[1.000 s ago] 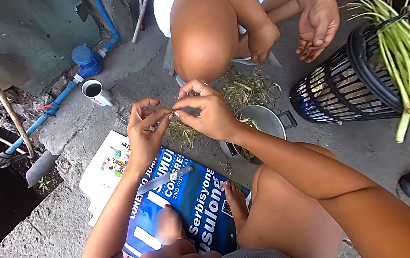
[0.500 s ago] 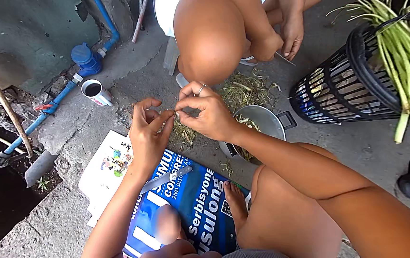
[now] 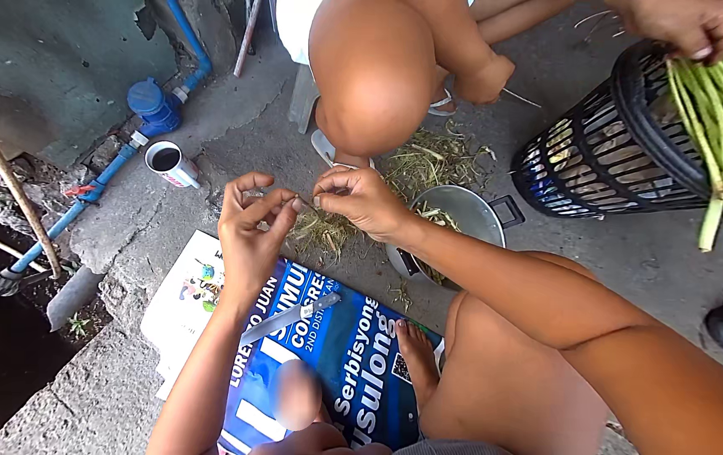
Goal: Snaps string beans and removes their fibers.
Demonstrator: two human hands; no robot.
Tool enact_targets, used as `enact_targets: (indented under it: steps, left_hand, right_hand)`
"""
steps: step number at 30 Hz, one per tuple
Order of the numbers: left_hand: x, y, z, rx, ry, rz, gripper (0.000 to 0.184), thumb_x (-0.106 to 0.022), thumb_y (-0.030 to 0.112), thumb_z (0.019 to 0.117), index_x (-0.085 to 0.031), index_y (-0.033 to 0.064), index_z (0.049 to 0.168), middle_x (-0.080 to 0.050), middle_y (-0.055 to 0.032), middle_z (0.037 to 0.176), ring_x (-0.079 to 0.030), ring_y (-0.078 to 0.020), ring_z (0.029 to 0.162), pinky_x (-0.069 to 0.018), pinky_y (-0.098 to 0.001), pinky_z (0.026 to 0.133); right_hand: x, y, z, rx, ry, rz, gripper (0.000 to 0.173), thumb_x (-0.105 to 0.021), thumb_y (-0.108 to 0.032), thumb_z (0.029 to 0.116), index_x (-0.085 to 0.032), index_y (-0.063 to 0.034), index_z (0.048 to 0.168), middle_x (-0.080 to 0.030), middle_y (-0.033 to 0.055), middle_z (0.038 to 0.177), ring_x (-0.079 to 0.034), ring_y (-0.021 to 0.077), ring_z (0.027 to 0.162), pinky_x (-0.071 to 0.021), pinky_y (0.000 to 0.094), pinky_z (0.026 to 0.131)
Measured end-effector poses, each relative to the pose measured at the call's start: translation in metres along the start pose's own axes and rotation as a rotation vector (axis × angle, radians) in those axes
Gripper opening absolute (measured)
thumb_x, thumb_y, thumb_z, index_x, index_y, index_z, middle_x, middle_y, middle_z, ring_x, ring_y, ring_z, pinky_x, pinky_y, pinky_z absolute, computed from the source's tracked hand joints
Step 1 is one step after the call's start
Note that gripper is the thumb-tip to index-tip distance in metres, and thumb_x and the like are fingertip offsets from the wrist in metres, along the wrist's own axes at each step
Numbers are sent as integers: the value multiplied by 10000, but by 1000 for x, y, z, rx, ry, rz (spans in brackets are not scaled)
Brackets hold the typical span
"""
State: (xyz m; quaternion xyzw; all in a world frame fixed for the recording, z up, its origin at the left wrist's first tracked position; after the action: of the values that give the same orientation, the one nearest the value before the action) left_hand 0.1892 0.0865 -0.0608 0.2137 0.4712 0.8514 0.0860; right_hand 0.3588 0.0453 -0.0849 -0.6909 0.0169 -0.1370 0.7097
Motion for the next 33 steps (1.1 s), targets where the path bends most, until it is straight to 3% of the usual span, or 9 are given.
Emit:
enact_targets:
  steps: [5,11,13,16,22,26,30,33]
  left_hand:
    - [18,-25,1,173,56,-298,107,-698,89,950,-773,93,1026,-614,31,1224,-620,-15,959,-549,-169,797]
    - [59,-38,7,201,185,-357,131,-650,165,991,-764,145,1052,-655,80,1187,-612,-5,901,-521,-170,749]
    - [73,-42,6,210,235,-341,135,-634,177,1001,-755,156,1059,-656,89,1172,-603,5,878,-506,-158,728]
    - [88,-49,3,234,297,-319,135,-623,177,1007,-745,162,1062,-654,95,1127,-595,6,851,-496,-153,711]
    - [107,-58,1,274,374,-360,142,-572,193,1043,-713,203,1025,-676,119,960,-603,13,769,-504,-149,688]
    - [115,-61,0,295,410,-374,134,-577,194,1045,-706,206,1013,-669,126,887,-584,20,699,-489,-138,646]
    - [98,-63,-3,346,379,-299,110,-617,197,1022,-726,199,1034,-678,123,954,-597,21,742,-499,-139,660]
    - [79,-65,-2,369,335,-298,101,-641,210,1011,-739,191,1024,-680,114,965,-588,18,742,-482,-138,650]
  right_hand:
    - [10,20,8,-66,-18,-141,60,-689,-45,874,-725,-27,830,-668,80,1000,-606,101,925,-502,259,770]
    - [34,69,20,-215,-27,-446,95,-741,-83,871,-735,3,831,-654,138,949,-597,231,937,-485,442,828]
    - [44,82,23,-260,-50,-587,142,-729,-122,898,-741,16,871,-658,195,1029,-606,325,1017,-484,543,871]
    - [59,99,29,-298,-46,-732,184,-723,-156,911,-744,25,888,-647,232,1068,-602,390,1067,-477,597,893]
    - [71,136,28,-458,-71,-828,241,-718,-196,938,-745,43,935,-636,267,1151,-592,421,1131,-468,610,933]
    - [80,166,24,-550,-105,-854,224,-694,-188,950,-750,28,961,-683,268,1069,-642,434,1058,-486,642,887]
    - [63,143,26,-472,-153,-893,239,-655,-112,956,-756,-21,1154,-643,264,1242,-594,425,1206,-469,618,992]
    - [51,109,30,-313,-72,-788,225,-687,-199,972,-769,-3,1043,-627,260,1239,-574,402,1210,-451,585,1014]
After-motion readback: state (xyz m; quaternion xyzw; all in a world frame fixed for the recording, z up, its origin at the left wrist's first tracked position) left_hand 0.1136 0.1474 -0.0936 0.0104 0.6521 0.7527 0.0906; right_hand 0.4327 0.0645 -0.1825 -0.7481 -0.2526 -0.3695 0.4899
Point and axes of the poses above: each hand's wrist, its own z-axis towards the middle knuckle, its own x-axis out of the back of the hand, y = z × x, the point moved 9 cm from there along z, towards the middle knuckle
